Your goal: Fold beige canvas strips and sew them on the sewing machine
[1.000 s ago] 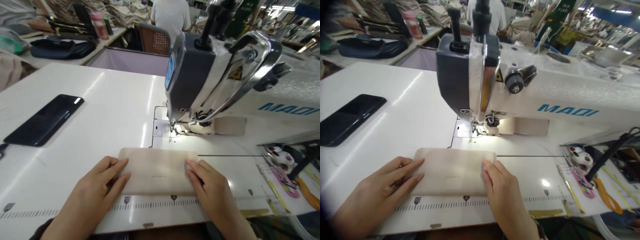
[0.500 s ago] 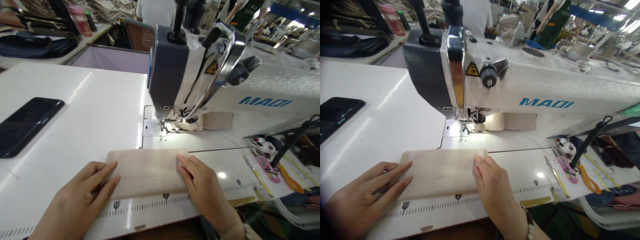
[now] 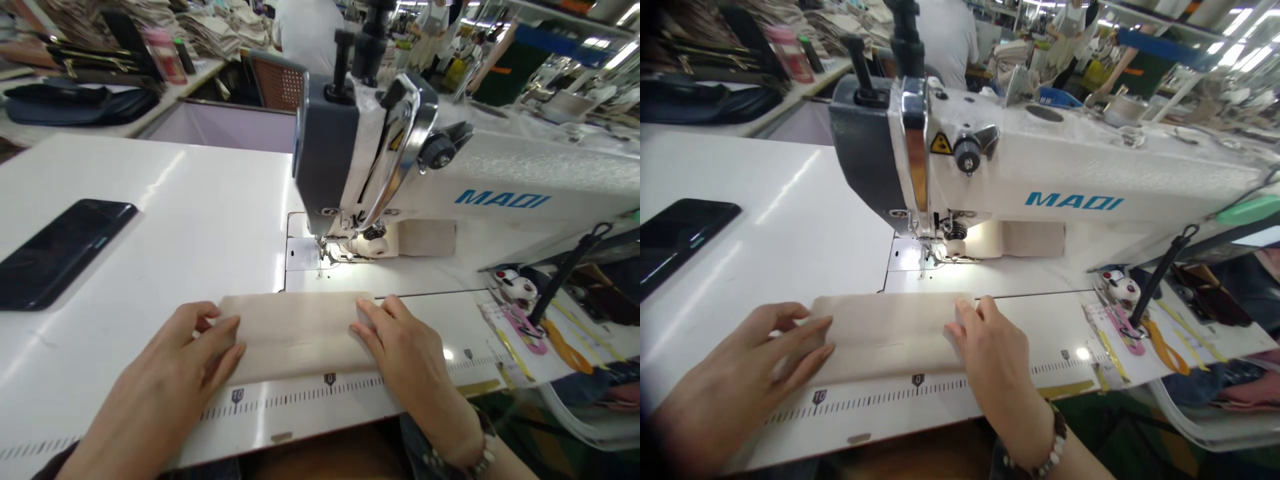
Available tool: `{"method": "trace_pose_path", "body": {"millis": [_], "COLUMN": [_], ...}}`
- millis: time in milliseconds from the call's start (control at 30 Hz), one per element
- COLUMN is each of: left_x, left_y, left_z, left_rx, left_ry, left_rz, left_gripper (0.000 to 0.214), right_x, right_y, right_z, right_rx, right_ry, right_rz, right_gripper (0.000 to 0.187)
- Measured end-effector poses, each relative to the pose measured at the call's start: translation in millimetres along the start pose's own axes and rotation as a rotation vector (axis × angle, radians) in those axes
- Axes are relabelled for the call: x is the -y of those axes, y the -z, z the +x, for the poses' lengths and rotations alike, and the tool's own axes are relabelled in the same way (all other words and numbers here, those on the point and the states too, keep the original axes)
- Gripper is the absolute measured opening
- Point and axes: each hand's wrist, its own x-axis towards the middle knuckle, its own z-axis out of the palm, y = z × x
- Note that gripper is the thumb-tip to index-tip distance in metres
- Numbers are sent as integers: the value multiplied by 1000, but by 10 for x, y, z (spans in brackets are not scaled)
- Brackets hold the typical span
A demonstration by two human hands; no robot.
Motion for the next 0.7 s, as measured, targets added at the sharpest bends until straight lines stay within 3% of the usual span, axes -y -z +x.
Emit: {"method": "trace_pose_path", "body": {"millis": [100, 200, 300, 433, 533, 700], "left_x": [-41, -195, -455, -705, -697, -581], "left_y": [77, 157, 190, 71, -91, -249], "left_z": [101, 254, 390, 415, 337, 255], "left_rx": [68, 232, 323, 315, 223, 185], "left_ry": [-270, -510, -479, -413, -296, -228], "left_rz": [71, 68, 164, 294, 241, 209], "left_gripper": [34, 44, 35, 24, 43, 62], "right_x": [4, 19, 80, 199, 231, 183], "right_y": [10, -3, -29, -100, -212, -354], "right_z": [42, 123, 183, 155, 86, 34], "right_rx": [-116, -157, -65, -21, -110, -138], "right_ry": [134, 473, 664, 623, 605, 591], "right_rz": [-13, 76, 172, 170, 175, 186], "right_gripper": [23, 25, 28, 25, 45, 45]}}
